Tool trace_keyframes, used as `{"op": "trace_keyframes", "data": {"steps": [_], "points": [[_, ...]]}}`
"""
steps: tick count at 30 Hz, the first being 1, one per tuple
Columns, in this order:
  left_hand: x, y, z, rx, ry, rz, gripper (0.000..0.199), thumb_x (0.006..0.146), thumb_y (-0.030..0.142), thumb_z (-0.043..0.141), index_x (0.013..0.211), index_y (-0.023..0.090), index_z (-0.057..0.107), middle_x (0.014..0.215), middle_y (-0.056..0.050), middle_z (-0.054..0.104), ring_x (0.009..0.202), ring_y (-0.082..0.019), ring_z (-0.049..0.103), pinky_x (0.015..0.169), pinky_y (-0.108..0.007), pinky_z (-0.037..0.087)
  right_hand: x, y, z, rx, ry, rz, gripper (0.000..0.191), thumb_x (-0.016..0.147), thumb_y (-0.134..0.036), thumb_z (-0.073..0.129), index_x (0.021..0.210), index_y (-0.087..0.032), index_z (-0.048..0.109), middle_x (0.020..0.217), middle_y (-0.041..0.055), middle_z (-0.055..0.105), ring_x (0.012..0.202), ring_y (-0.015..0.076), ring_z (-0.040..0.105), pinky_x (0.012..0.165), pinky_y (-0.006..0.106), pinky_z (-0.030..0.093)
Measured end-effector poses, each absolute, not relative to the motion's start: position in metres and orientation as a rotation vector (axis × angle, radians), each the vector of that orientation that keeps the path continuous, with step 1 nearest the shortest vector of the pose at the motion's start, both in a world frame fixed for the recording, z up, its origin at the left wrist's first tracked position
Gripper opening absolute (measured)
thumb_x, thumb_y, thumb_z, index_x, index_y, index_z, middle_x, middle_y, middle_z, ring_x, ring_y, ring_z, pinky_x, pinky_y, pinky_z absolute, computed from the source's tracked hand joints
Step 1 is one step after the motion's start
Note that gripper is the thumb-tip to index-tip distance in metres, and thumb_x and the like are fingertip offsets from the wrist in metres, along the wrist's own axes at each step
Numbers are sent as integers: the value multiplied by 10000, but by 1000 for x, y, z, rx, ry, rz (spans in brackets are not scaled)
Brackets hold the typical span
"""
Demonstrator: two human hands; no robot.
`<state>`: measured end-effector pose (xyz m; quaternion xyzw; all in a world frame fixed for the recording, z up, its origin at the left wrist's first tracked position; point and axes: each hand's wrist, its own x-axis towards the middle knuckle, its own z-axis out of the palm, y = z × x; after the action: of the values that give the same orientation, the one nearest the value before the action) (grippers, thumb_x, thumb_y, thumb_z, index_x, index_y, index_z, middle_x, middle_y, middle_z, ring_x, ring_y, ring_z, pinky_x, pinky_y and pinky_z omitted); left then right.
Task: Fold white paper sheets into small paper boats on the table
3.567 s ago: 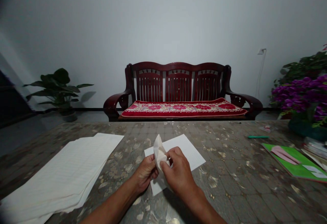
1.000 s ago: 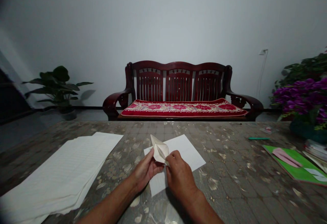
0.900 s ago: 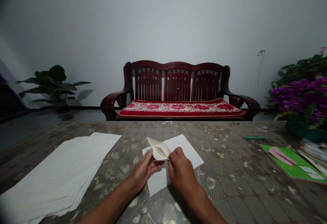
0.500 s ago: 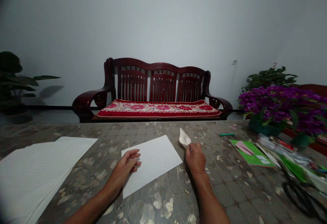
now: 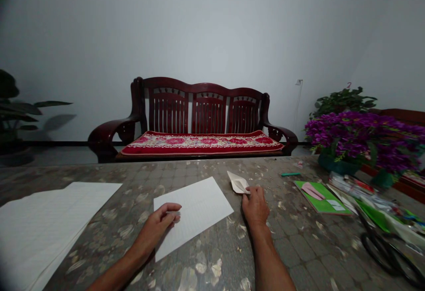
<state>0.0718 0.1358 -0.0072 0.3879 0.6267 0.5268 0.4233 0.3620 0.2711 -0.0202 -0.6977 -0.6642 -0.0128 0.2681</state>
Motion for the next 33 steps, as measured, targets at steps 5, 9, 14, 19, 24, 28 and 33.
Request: {"op": "trace_keyframes", "data": {"steps": [5,9,14,19,24,28,33], "points": [[71,136,-10,1014,1583,1293,419,608,462,591,901,175,675,730,-24,682,704,-206,601,644,-286,419,362,271,-21,-1855,-1784,-40,252,908,-280,583,1143,-239,664,1219,63,563,972,200,607,637,265,404],[70,136,-12,1032,1578,1287,409,604,463,590,882,176,677,749,-30,685,737,-217,610,658,-287,413,362,273,-23,-1812,-1775,-39,221,904,-252,554,1081,-224,684,1175,72,573,958,204,607,650,267,418],[69,137,-14,1031,1567,1289,389,602,469,606,856,184,679,713,-4,650,696,-199,587,635,-273,396,369,288,-25,-1754,-1753,-35,237,883,-157,496,985,-194,707,1146,94,593,1041,209,602,825,279,457],[70,136,-12,1027,1571,1290,377,594,466,626,836,184,689,683,4,631,679,-194,575,626,-268,391,369,290,-18,-1707,-1680,-118,336,844,-130,487,1113,-175,683,1324,138,520,1223,267,508,979,344,413],[70,136,-12,1036,1574,1293,377,583,467,638,823,182,697,703,-7,648,685,-200,577,621,-270,395,338,267,-13,-1664,-1745,-23,297,841,-155,501,1090,-227,645,1166,67,581,1004,207,599,783,278,428],[69,136,-11,1051,1570,1295,368,591,463,642,822,181,697,697,-7,649,690,-205,582,631,-275,409,315,260,-16,-1748,-1820,44,299,845,-257,597,1138,-200,603,1188,88,577,949,208,621,692,270,406],[67,136,-14,1068,1555,1291,374,604,477,659,832,183,699,700,-13,659,691,-208,593,624,-275,415,311,272,-20,-1795,-1808,-33,218,899,-324,582,1058,-177,611,1104,89,599,907,194,622,685,260,395]]}}
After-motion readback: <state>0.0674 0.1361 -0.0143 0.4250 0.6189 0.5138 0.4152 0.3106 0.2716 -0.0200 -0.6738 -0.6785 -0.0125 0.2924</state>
